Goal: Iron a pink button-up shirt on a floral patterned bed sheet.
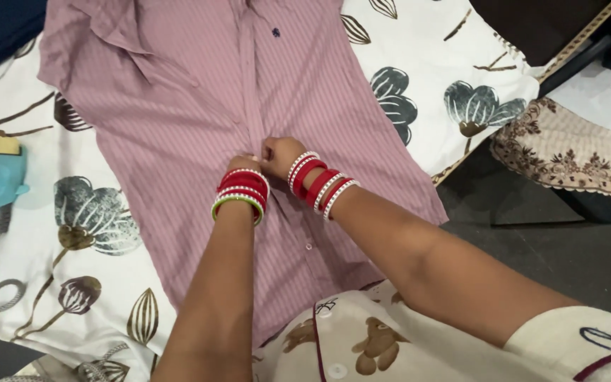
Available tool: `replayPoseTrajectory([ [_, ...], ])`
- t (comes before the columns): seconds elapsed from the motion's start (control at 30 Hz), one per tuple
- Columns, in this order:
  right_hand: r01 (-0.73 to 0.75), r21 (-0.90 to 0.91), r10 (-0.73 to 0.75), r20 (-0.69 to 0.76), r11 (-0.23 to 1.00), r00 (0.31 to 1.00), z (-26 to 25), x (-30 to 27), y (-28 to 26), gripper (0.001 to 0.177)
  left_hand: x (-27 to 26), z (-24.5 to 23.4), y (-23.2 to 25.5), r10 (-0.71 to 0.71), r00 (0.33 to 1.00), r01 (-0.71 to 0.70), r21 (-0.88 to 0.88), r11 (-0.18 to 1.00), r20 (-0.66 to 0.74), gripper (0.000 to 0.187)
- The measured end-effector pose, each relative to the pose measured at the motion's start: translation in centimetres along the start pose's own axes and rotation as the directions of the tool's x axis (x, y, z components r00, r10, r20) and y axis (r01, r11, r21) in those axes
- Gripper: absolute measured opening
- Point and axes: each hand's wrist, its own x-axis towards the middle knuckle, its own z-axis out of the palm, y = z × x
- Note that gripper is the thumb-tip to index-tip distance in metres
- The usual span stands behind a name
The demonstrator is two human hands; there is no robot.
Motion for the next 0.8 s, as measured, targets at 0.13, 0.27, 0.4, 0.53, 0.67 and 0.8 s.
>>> replayPoseTrajectory([
  [0.13,-0.038,-0.104,0.04,0.021,0.994,0.999,0.5,0.3,-0.3,0.032,2.4,0.0,-1.6,0.021,1.0,-0.021,-0.045,0.999,-0.018,0.03],
  [0.27,0.016,-0.18,-0.015,0.009,0.984,1.0,1.5,1.7,1.2,0.034,-0.4,-0.1,0.6,0.108,0.99,-0.086,0.221,0.972,-0.09,0.029],
  [0.4,0.045,-0.261,-0.01,0.133,0.964,0.991,1.2,2.8,1.6,0.037,-0.3,-0.3,1.0,0.051,0.997,-0.036,0.239,0.97,-0.057,0.03],
  [0.53,0.097,-0.271,-0.055,0.157,0.958,0.986,1.8,2.9,2.8,0.037,0.2,-0.9,1.1,0.137,0.978,-0.037,0.512,0.858,-0.16,0.034],
  [0.67,0.18,-0.232,-0.152,0.134,0.956,0.979,0.6,2.8,3.3,0.031,-0.1,-1.2,2.9,0.051,0.994,0.016,0.602,0.799,-0.095,0.038],
  [0.8,0.001,-0.144,0.058,0.406,0.99,0.912,-3.2,5.6,0.7,0.033,1.3,-2.7,4.0,0.297,0.911,-0.02,0.688,0.726,-0.287,0.031],
])
